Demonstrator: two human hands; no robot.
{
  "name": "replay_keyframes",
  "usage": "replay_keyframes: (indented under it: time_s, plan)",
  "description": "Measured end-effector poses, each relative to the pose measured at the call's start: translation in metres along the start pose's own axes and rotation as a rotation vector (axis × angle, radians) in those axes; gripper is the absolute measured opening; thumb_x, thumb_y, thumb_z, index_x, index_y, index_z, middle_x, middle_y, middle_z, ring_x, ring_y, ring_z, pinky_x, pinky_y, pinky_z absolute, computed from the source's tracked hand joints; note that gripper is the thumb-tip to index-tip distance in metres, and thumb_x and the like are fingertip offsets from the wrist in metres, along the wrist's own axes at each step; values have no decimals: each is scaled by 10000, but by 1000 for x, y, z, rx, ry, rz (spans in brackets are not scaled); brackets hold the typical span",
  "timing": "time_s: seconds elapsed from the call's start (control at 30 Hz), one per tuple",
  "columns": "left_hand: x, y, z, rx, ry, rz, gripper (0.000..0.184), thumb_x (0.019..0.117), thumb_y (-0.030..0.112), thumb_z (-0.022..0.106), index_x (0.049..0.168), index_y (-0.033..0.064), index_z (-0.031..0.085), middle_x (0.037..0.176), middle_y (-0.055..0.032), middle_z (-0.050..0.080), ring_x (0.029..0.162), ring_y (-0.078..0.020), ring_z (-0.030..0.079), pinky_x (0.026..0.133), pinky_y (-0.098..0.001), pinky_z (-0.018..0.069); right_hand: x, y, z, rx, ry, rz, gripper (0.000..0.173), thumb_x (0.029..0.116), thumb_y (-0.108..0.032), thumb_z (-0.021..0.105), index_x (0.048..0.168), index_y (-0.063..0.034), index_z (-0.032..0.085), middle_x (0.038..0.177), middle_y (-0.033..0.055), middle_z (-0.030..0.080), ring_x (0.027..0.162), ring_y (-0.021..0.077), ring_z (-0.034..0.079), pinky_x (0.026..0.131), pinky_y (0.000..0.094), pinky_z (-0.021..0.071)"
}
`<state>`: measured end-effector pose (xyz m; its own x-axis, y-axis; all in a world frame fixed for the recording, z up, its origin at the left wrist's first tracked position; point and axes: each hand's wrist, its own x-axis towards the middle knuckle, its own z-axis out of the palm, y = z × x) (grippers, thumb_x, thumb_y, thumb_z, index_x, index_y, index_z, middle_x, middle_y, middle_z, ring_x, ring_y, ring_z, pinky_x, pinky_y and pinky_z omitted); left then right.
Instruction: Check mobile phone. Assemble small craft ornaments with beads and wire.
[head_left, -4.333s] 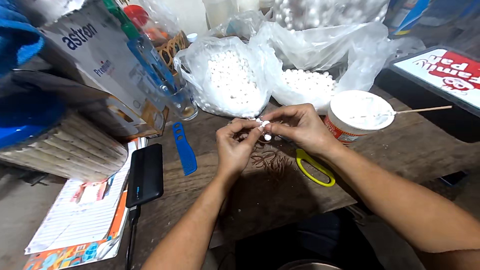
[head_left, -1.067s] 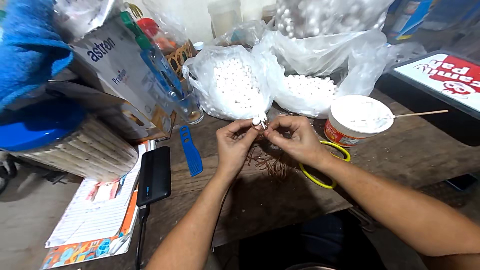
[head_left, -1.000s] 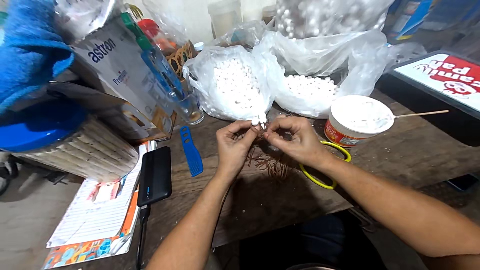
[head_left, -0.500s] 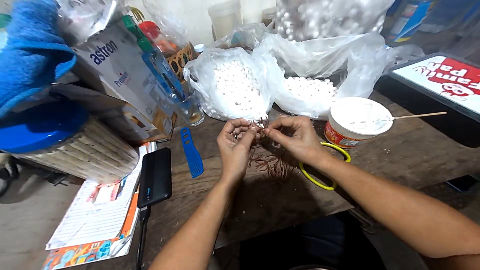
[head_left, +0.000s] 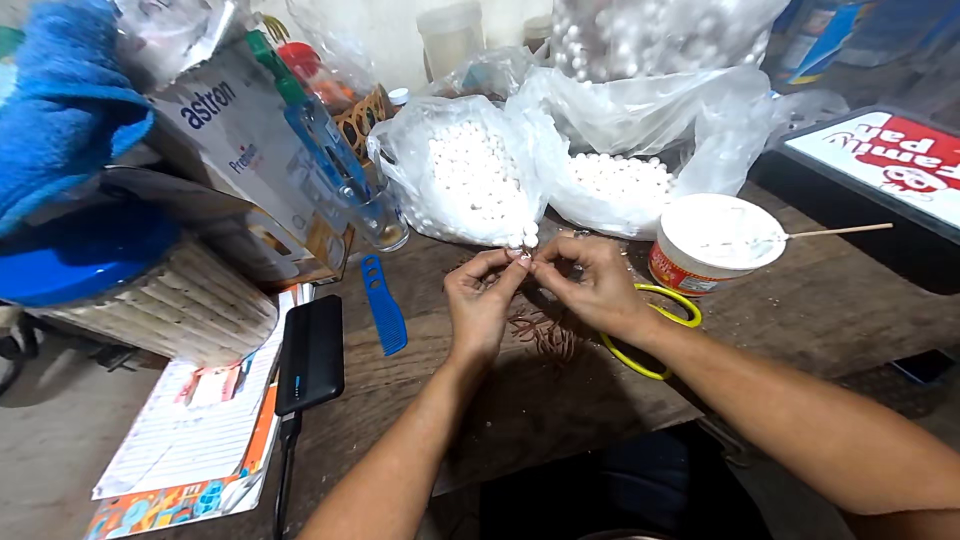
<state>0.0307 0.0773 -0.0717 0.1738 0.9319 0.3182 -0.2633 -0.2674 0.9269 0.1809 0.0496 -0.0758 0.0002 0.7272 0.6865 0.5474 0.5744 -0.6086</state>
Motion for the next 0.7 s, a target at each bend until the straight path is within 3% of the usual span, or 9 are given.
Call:
replay_keyframes:
  time_s: [0.17,0.33,0.53,0.7]
  plan:
    - [2,0,-3,-57,-69,-39,181,915,-91,640,899,62,735,928,5,708,827,-71,665,766,-251,580,2,-3,-3,134,-59,120,148,925,-82,629,794,-35,678,720,-31,598,621,-44,515,580,123,429]
    - [4,2,-4,-87,-108,-112,194,946,-89,596,932,49,732,868,1,712,766,-69,670,733,-246,583,1,-2,-2,132,-45,103,129,910,-71,636,793,-36,678,724,-29,595,623,-45,515,583,117,433]
    - [5,6,-4,-79,-74,-103,239,941,-109,589,856,76,714,842,28,704,749,-44,662,717,-218,576,2,-4,-3,156,-39,124,94,912,-73,666,848,-21,713,768,-18,641,649,-47,547,605,115,461]
    - [5,6,-5,29,-74,-35,168,957,-73,595,905,66,673,829,30,671,710,-42,640,685,-214,569,5,-7,-7,81,95,-11,104,866,-111,711,909,-18,695,845,16,655,706,-16,566,621,125,457]
